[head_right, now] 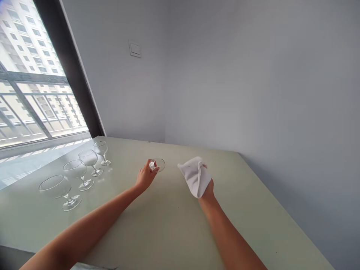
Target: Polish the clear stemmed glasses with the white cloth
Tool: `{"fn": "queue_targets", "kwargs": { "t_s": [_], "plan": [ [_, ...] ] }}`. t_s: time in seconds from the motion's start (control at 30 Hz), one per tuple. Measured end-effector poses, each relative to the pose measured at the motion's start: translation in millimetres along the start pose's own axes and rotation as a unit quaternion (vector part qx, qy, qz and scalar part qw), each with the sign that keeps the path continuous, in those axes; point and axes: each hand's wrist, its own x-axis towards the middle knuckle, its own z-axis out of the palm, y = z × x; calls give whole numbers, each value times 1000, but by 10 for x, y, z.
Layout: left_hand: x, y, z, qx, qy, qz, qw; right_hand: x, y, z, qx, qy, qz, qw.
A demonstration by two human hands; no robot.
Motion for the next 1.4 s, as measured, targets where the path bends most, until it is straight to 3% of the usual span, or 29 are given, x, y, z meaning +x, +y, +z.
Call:
{"fn": "queue_targets", "kwargs": {
  "t_s": [0.07,0.13,0.17,0.27,0.33,0.43,0.6,0.73,0.83,0.9,1.0,1.17,1.23,1.33,1.37,1.4],
  "plan": [
    [-24,-1,35,23,-11,-6,1000,-180,-145,173,21,4,10,1000],
    [-55,-10,69,40,-27,-9,999,-383,-208,387,-66,-7,-30,997],
    [-75,-15,80,47,-34,-3,998,-480,-204,492,-136,-45,-68,987],
    [-144,-24,87,59,-65,22,996,-702,-103,722,-303,-185,-170,919],
    [-181,-22,76,69,-77,42,994,-771,-27,765,-337,-227,-184,895],
    [-212,-6,70,109,-56,101,987,-781,30,704,-282,-257,-112,918],
    [-254,29,82,194,-34,197,960,-715,92,584,-74,-277,80,955],
    [-289,60,39,178,-41,263,947,-642,174,529,75,-230,242,940],
    [-287,101,-8,102,-51,287,951,-580,171,488,137,-187,281,931],
    [-274,128,-22,80,-83,300,947,-555,143,476,153,-175,280,931],
    [-254,148,-11,111,-135,310,935,-553,108,480,124,-207,256,936],
    [-232,190,-83,83,-181,281,939,-530,15,416,-30,-299,134,944],
    [-205,225,-187,22,-268,226,936,-493,-51,352,-90,-363,121,919],
    [-152,260,-344,-79,-471,136,868,-445,-102,276,-121,-447,142,875],
    [-141,263,-372,-92,-502,121,851,-433,-95,265,-118,-453,147,871],
    [-138,263,-380,-86,-493,118,858,-421,-76,262,-110,-444,147,877]
  ]
}}
